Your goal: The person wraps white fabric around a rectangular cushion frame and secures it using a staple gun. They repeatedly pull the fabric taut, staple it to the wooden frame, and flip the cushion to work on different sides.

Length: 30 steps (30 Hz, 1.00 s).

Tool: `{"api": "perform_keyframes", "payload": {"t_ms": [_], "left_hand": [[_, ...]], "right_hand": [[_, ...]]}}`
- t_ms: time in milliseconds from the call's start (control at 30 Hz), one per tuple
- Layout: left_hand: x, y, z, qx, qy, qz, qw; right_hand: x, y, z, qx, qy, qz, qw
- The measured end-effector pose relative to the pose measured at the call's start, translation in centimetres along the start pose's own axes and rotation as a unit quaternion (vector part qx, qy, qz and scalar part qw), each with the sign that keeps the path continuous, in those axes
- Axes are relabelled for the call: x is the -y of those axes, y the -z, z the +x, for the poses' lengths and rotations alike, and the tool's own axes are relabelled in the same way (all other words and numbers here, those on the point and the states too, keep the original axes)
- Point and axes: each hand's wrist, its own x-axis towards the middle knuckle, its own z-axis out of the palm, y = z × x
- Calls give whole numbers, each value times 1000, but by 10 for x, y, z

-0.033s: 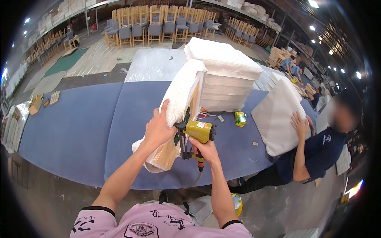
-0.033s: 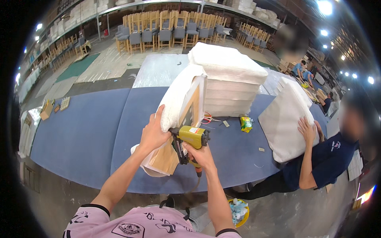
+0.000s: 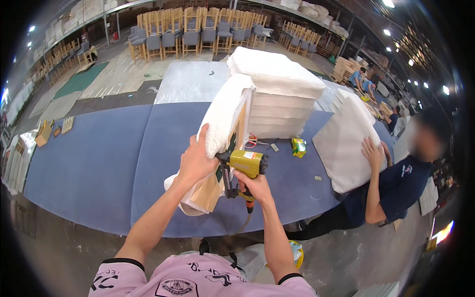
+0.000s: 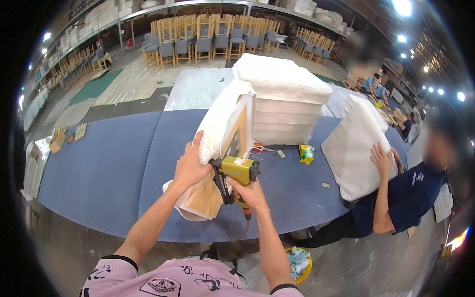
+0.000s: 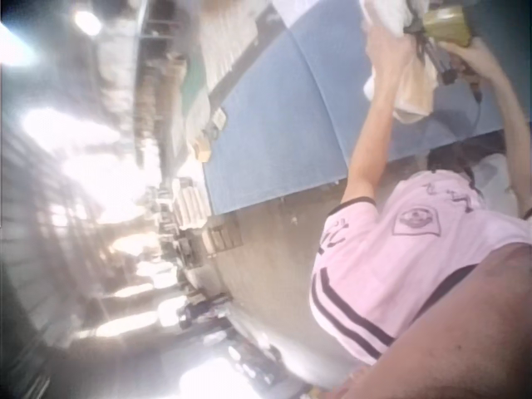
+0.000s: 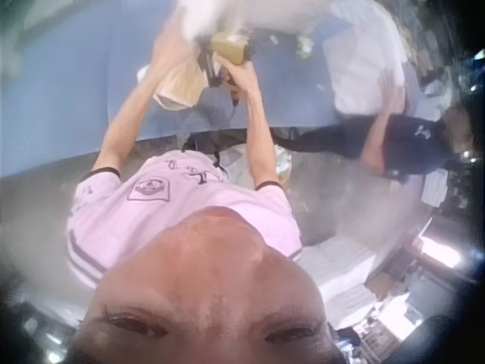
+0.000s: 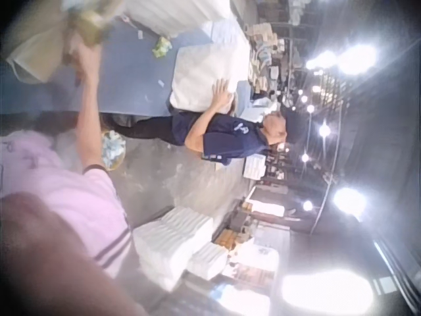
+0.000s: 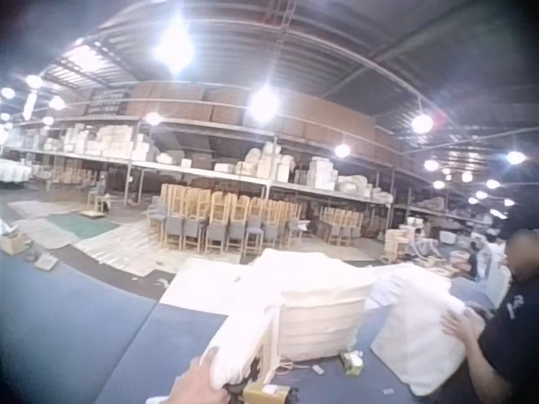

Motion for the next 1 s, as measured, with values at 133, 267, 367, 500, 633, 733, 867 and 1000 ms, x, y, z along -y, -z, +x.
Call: {"api": "perform_keyframes", "payload": {"t_ms": [133,267,367,500,633,733,867,1000], "left_hand": [[5,2,6,11,-41,12,999],[20,-4,-2,-14,-157,1,987],[-1,-18,-4,3,-110,-12,994],[-2,-37,-7,-13,-150,-1,989],[-13,-34,-8,4,-104,14,994],[-31,-31,-11,41,-101,-26,994],[3,-10,-9,275,-114,-433,851],[52,-25,-42,340,-1,-556,758]], "right_hand": [[-11,12,9,24,16,6,1000],[-29,62,10,54,-57,-132,988],[-135,108,27,-25,-133,-356,925],[-337,125,15,-139,-52,-504,851],[-215,46,11,-138,-1,-254,957],[-110,7,15,-151,114,12,982],[-40,-40,-12,-155,136,-56,977],[-39,-33,-28,-165,173,44,970]]}}
